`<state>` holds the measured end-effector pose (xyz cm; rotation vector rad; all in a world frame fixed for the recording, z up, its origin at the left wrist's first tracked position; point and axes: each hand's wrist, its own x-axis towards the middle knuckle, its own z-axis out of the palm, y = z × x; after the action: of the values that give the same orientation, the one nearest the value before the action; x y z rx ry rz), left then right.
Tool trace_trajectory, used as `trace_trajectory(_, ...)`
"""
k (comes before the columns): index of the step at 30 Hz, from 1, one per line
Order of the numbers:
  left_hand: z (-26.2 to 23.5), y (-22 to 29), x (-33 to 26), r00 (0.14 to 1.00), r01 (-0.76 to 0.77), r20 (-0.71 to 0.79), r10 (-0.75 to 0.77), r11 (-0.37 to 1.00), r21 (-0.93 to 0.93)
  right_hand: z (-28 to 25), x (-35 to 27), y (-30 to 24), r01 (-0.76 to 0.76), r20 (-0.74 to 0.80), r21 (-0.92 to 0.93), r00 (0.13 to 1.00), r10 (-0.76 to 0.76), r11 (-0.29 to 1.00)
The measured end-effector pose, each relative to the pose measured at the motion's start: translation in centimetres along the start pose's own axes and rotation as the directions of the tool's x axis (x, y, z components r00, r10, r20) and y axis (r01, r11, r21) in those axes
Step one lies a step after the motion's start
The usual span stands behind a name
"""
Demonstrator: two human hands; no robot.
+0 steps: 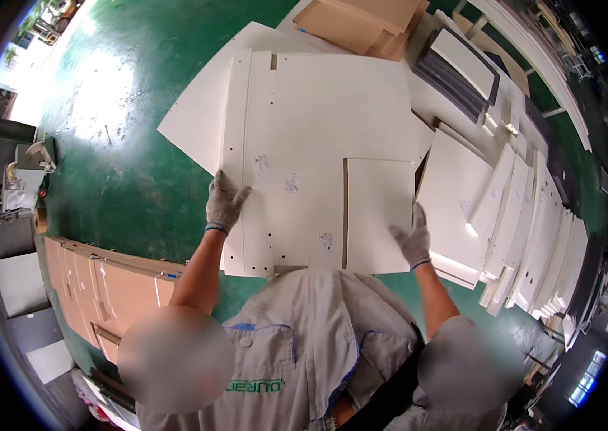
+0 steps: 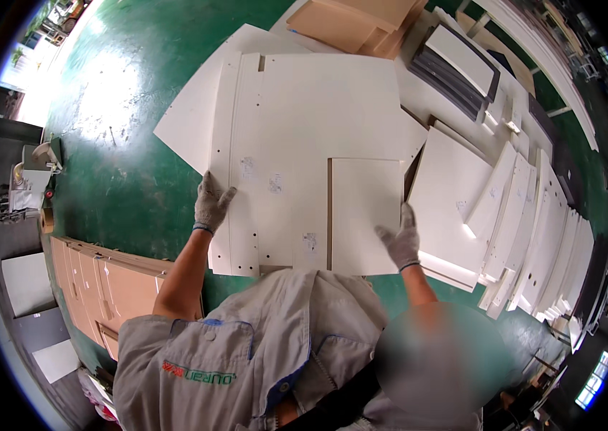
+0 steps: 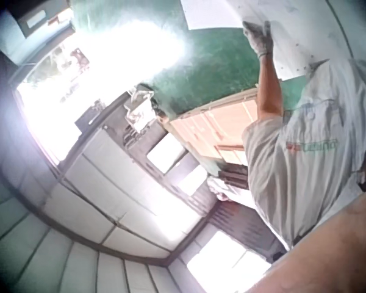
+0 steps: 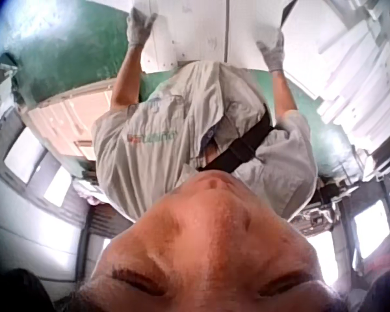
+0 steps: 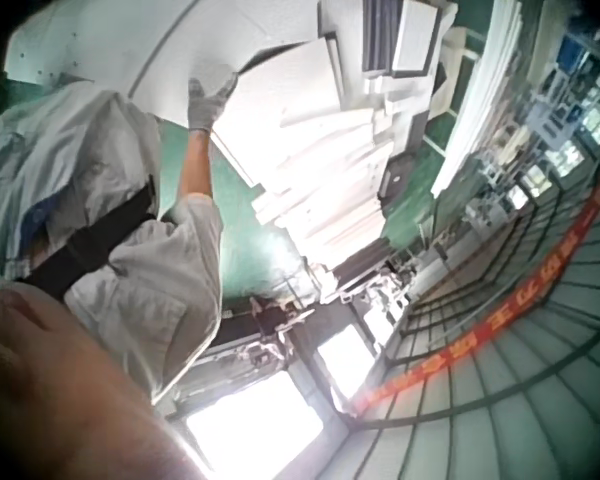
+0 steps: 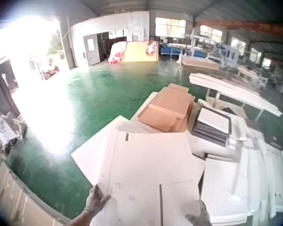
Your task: The person repeatedly picks up white rectangular panels from a pile, carries them to a designated area, and stacks them neatly. The person also handles a yellow measuring tape and places it on a panel before continuing to stack more panels.
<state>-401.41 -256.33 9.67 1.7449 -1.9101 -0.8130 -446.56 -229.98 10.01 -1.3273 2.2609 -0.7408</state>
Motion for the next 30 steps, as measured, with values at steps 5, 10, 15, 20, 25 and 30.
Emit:
trace_trajectory(5, 0.1, 0.1, 0.1, 1.000, 0.012, 0.024, -0.013, 0.999, 0.039, 1.6, -1.7, -1.5, -0.120, -0.035, 0.034, 0.992, 0.122, 0.992)
trace_trajectory(10, -0.1, 0.0, 0.2, 0.999, 0.015, 0.046, -0.017, 0.999, 0.049, 1.5, -1.4, -2.0, -0.188, 0.025, -0.020, 0.982, 0.189, 0.982)
trace_trajectory(15, -0.3, 0.6, 0.2, 0.998, 0.025, 0.050, -0.028, 0.998, 0.058, 0.9, -1.4, -2.3, -0.171, 0.057, -0.024, 0.983, 0.173, 0.985)
trace_trajectory(20, -0.6, 0.7, 0.1, 0.998, 0.031, 0.057, -0.035, 0.997, 0.065, 0.9, -2.1, -1.3, -0.062, 0.063, -0.070, 0.996, 0.067, 0.996)
trace_trajectory(25, 0.0, 0.1, 0.1, 0.999, 0.013, 0.045, -0.017, 0.995, 0.097, 1.6, -1.6, -2.5, -0.156, 0.009, -0.098, 0.987, 0.158, 0.983)
trace_trajectory(30, 0.3, -0.4, 0.1, 0.999, 0.011, 0.043, -0.012, 0.999, 0.040, 1.8, 0.2, -3.3, -0.207, -0.019, -0.100, 0.978, 0.206, 0.973)
